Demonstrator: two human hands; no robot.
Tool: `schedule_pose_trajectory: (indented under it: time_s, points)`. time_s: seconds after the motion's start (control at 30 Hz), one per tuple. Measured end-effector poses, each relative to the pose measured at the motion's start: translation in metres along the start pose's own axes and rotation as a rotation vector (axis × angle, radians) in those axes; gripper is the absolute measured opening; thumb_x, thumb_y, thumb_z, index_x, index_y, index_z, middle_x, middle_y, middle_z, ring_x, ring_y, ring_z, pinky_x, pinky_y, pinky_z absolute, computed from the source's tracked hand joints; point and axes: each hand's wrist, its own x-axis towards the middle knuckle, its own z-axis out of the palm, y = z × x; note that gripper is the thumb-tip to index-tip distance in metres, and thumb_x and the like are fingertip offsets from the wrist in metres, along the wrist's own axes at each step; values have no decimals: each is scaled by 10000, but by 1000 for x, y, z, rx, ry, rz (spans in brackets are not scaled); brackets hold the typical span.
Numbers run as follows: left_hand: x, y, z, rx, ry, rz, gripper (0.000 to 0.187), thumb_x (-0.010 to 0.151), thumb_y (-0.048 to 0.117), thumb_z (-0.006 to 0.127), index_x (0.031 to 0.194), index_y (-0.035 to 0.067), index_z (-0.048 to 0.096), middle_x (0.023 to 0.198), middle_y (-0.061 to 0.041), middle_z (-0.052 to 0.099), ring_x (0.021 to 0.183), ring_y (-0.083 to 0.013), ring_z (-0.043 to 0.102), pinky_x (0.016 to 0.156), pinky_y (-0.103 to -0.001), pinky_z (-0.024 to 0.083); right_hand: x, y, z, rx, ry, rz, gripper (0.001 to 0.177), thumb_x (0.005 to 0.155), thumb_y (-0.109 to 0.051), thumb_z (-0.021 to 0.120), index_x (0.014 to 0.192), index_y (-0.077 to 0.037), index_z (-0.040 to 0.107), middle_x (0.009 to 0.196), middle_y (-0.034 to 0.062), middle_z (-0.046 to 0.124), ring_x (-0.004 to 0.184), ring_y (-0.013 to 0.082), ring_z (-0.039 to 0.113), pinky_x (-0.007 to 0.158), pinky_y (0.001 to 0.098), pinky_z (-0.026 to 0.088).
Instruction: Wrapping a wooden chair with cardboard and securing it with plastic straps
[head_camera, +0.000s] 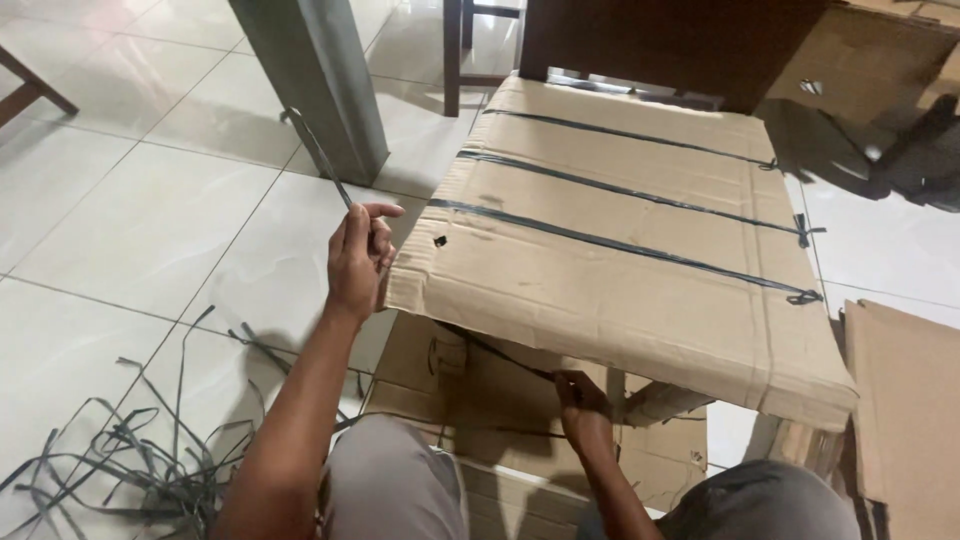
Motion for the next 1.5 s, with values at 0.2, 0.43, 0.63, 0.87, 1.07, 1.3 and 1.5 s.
schedule_pose_trajectory:
  time_s: [0.2, 0.43, 0.63, 0.87, 1.07, 1.3, 1.5]
  points:
    - [6, 26, 41, 498, -258, 23, 487, 1109, 404, 323, 1054, 112, 710, 620, 82, 343, 532, -77, 300, 489, -259, 289, 9, 19, -19, -34, 10, 132, 378, 944, -412, 611, 1109, -107, 762, 961, 130, 793, 824, 287, 734, 748, 378, 560]
    - [10, 26, 98, 807, -455, 180, 369, 1068, 270, 438, 1012, 58, 735, 716, -69, 722, 551, -166, 628, 656, -353, 605, -2, -44, -109, -60, -112, 323, 394, 897, -406, 672, 1210, -193, 782, 1235, 39, 785, 1109, 215, 762, 897, 341, 606]
    - [10, 16, 139, 1007, -591, 238, 380, 1053, 320, 426, 1012, 98, 732, 943, -41, 809, 734, -267, 738, 660, -427, 554, 12, 8, -188, -323, -169, 222, 370, 884, -335, 649, 1175, -157, 794, 1157, 27, 816, 997, 241, 757, 854, 375, 562]
    - [7, 14, 161, 1182, -595, 228, 395, 1041, 306, 465, 1217, 67, 726, 1103, -137, 772, 697, -315, 727, 603, -447, 569, 15, 41, -292, -110, -288, 485, 418, 963, -296, 596, 1252, -58, 783, 1086, 129, 699, 967, 253, 579, 854, 421, 447]
    - [6, 14, 174, 1276, -632, 141, 397, 1054, 326, 432, 1258, 137, 715, 1073, -95, 778, 621, -279, 701, 579, -450, 568, 25, 69, -316, 374, 61, 476, 299, 995, -194, 633, 1178, 18, 737, 783, 118, 554, 645, 194, 396, 584, 348, 331]
    - [5, 13, 174, 1345, -617, 178, 393, 1068, 351, 433, 1230, 144, 726, 846, -100, 748, 569, -255, 644, 567, -451, 524, 55, 48, -334, 860, 381, 316, 220, 1046, -300, 589, 1179, -132, 639, 664, -106, 528, 473, -5, 407, 400, 155, 334]
    - [2, -2, 165, 1296, -600, 332, 348, 1028, 284, 503, 1274, 128, 692, 1001, -100, 762, 660, -335, 712, 598, -488, 567, 63, -4, -331, 976, 125, -57, 273, 1094, -219, 484, 1230, -16, 606, 947, 44, 607, 745, 73, 534, 719, 227, 467]
